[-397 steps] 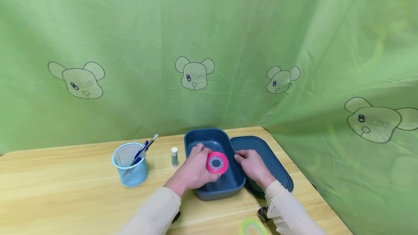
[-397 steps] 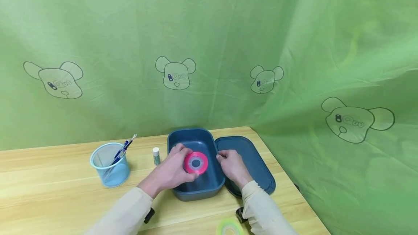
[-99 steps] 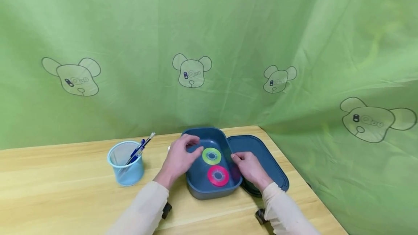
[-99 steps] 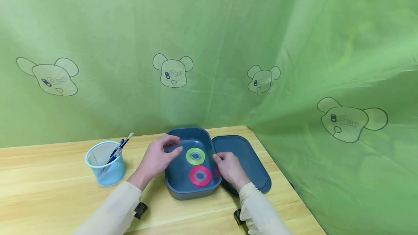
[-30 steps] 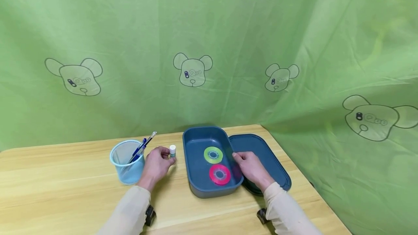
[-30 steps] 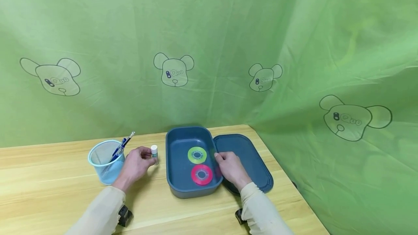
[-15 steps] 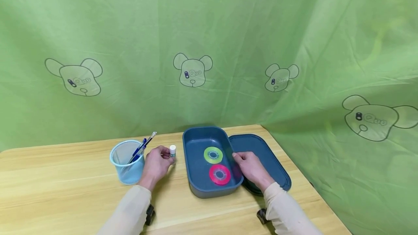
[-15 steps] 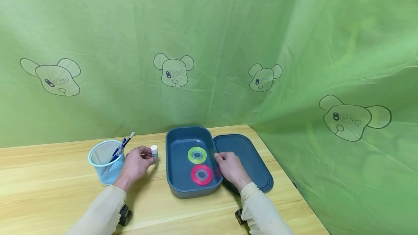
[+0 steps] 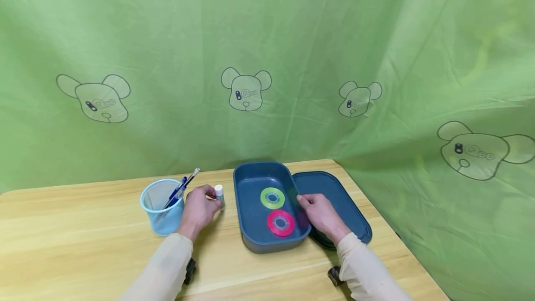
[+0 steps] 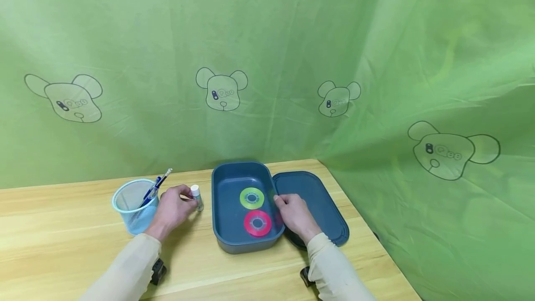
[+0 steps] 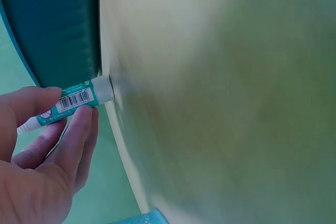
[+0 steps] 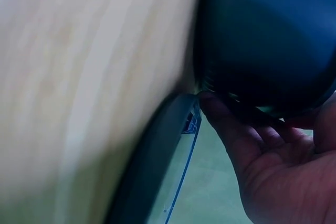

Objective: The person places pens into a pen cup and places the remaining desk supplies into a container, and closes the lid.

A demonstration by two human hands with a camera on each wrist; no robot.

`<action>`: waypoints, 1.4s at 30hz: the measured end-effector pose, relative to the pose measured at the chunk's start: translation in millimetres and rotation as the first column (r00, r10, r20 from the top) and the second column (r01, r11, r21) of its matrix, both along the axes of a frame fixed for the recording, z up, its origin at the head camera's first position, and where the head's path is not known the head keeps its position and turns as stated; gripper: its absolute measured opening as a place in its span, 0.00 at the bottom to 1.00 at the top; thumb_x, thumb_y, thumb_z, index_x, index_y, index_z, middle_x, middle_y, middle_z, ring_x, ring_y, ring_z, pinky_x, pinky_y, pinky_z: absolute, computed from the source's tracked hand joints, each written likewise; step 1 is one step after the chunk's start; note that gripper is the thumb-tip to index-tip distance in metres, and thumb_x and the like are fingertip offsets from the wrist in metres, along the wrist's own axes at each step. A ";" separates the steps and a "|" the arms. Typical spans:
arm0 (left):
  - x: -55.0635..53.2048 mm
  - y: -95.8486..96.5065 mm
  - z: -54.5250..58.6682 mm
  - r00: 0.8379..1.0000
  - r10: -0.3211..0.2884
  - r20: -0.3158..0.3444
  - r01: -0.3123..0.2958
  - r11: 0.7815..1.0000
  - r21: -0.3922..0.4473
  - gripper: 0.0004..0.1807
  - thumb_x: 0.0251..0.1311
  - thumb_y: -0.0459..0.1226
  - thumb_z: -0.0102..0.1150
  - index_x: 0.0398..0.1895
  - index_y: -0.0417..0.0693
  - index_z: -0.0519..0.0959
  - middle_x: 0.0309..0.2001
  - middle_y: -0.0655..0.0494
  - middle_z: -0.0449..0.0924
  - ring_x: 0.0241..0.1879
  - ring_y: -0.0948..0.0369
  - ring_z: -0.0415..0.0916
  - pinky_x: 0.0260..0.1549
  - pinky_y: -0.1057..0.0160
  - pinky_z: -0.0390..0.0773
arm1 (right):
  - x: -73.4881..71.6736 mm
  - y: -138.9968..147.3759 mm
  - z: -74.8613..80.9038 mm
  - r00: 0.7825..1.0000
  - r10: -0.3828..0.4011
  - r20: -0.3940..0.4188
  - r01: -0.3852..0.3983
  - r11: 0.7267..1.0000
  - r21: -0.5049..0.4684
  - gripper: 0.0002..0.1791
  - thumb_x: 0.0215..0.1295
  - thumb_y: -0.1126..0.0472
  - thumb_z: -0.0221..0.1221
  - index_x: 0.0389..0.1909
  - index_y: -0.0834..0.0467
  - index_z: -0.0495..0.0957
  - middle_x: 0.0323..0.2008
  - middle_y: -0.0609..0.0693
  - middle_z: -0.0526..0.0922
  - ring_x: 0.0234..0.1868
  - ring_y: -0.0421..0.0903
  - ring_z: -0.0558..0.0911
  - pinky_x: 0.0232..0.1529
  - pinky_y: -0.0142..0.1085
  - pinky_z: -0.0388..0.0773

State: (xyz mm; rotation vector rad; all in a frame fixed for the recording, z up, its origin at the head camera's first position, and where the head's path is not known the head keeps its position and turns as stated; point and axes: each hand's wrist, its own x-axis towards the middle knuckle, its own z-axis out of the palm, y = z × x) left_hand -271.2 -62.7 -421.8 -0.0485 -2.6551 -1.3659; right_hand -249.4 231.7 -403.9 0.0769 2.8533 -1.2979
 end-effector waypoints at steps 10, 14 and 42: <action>4.3 -1.2 9.0 0.999 -0.021 0.026 0.021 1.000 0.015 0.07 0.45 0.34 0.66 0.26 0.46 0.77 0.26 0.57 0.76 0.26 0.60 0.71 0.26 0.64 0.74 | -0.2 0.9 -0.8 1.000 0.005 -0.012 -0.005 1.000 0.001 0.22 0.66 0.53 0.48 0.14 0.59 0.66 0.14 0.46 0.58 0.19 0.44 0.64 0.19 0.33 0.61; 6.6 0.2 11.2 0.999 -0.035 0.037 0.034 0.999 0.038 0.07 0.45 0.34 0.66 0.26 0.46 0.76 0.26 0.57 0.75 0.26 0.60 0.71 0.27 0.65 0.74 | -0.3 1.3 -1.6 1.000 0.003 -0.024 -0.002 1.000 0.014 0.22 0.66 0.53 0.49 0.14 0.58 0.65 0.14 0.46 0.58 0.20 0.44 0.64 0.19 0.33 0.61; 34.1 15.6 55.2 0.981 -0.174 -0.081 0.184 0.975 0.126 0.08 0.46 0.35 0.67 0.30 0.46 0.78 0.27 0.58 0.76 0.29 0.62 0.74 0.28 0.68 0.78 | -0.2 0.8 -1.2 1.000 0.008 -0.015 -0.008 1.000 0.003 0.22 0.66 0.52 0.48 0.15 0.59 0.67 0.14 0.46 0.59 0.21 0.45 0.66 0.20 0.33 0.62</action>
